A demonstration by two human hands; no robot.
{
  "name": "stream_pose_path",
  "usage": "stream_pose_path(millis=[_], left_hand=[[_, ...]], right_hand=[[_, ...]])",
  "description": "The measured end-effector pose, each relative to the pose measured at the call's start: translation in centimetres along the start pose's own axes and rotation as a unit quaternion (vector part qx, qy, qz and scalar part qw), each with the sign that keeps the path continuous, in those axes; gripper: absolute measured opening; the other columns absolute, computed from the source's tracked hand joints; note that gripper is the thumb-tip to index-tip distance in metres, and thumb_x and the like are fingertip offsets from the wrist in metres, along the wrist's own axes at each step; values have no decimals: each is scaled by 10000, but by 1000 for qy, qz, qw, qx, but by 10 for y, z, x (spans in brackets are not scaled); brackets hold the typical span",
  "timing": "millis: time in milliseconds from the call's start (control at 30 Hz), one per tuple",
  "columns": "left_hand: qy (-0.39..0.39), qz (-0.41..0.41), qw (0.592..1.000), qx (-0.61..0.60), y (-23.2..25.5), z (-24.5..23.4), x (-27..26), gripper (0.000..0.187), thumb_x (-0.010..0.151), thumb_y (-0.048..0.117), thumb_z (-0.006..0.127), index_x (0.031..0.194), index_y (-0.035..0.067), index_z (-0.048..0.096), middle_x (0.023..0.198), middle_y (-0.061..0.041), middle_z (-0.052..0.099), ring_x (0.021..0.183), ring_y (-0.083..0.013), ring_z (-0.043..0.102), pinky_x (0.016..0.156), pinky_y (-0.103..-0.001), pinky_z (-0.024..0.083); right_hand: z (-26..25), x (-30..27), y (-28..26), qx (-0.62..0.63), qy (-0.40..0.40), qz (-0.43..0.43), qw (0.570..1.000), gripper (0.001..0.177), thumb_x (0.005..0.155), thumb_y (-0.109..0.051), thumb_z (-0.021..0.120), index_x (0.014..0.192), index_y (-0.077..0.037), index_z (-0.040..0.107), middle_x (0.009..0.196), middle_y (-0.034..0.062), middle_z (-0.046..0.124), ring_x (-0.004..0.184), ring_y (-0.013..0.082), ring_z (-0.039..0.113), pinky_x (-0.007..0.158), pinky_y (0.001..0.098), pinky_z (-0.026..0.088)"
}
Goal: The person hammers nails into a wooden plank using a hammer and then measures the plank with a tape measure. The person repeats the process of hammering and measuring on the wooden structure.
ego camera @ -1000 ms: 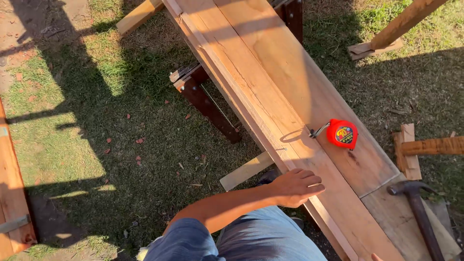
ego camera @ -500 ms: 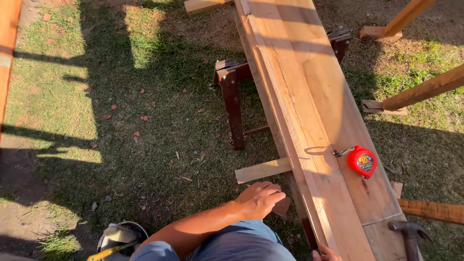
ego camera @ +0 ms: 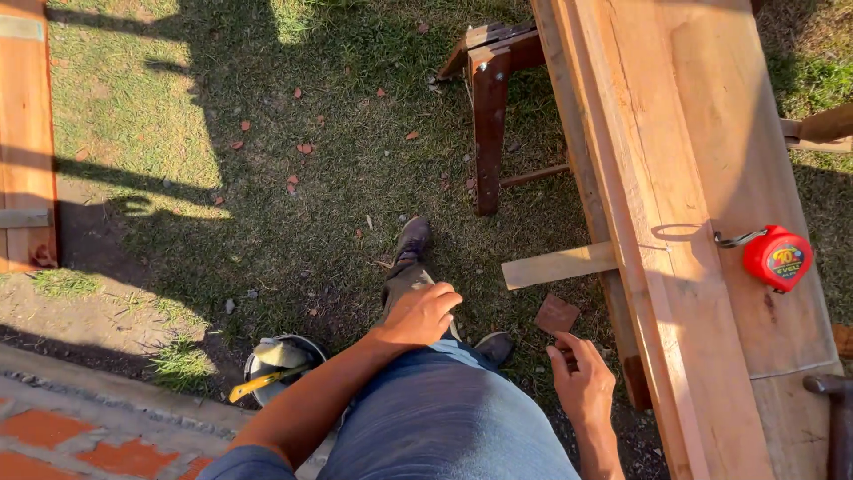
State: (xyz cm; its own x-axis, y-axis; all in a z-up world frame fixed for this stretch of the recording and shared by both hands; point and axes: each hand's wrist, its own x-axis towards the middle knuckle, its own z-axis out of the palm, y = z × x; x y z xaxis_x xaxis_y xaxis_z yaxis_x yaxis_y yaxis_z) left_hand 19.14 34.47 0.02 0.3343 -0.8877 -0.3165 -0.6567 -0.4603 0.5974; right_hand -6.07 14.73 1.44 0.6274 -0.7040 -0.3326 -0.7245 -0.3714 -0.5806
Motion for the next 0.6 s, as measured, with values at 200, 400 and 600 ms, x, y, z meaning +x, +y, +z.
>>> stream_pose_path(millis=[200, 400, 600], left_hand=[[-274, 0, 961, 26, -115, -48, 50, 198, 891, 204, 557, 1045, 80, 575, 1074, -154, 602, 1004, -370, 601, 794, -517, 467], [-228, -116, 967, -9, -271, -165, 56, 513, 926, 441, 501, 1374, 191, 510, 1499, -211, 454, 1413, -364, 422, 1154, -476, 323], [-139, -238, 961, -31, -380, -263, 62, 496, 930, 298, 645, 1400, 168, 555, 1429, -91, 570, 1287, -356, 567, 1066, -504, 476]], right_hand=[[65, 79, -55, -60, -13, -5, 998, 301, 873, -344, 695, 1150, -240, 749, 1106, -42, 762, 954, 179, 716, 860, 336, 541], [105, 197, -245, -1, -71, -17, 997, 283, 884, -315, 654, 1122, -200, 755, 1029, -51, 776, 910, 130, 730, 807, 322, 578], [70, 306, -404, 209, -81, -5, 975, 233, 894, -144, 701, 1104, -84, 781, 1017, 57, 803, 931, 144, 733, 818, 302, 600]])
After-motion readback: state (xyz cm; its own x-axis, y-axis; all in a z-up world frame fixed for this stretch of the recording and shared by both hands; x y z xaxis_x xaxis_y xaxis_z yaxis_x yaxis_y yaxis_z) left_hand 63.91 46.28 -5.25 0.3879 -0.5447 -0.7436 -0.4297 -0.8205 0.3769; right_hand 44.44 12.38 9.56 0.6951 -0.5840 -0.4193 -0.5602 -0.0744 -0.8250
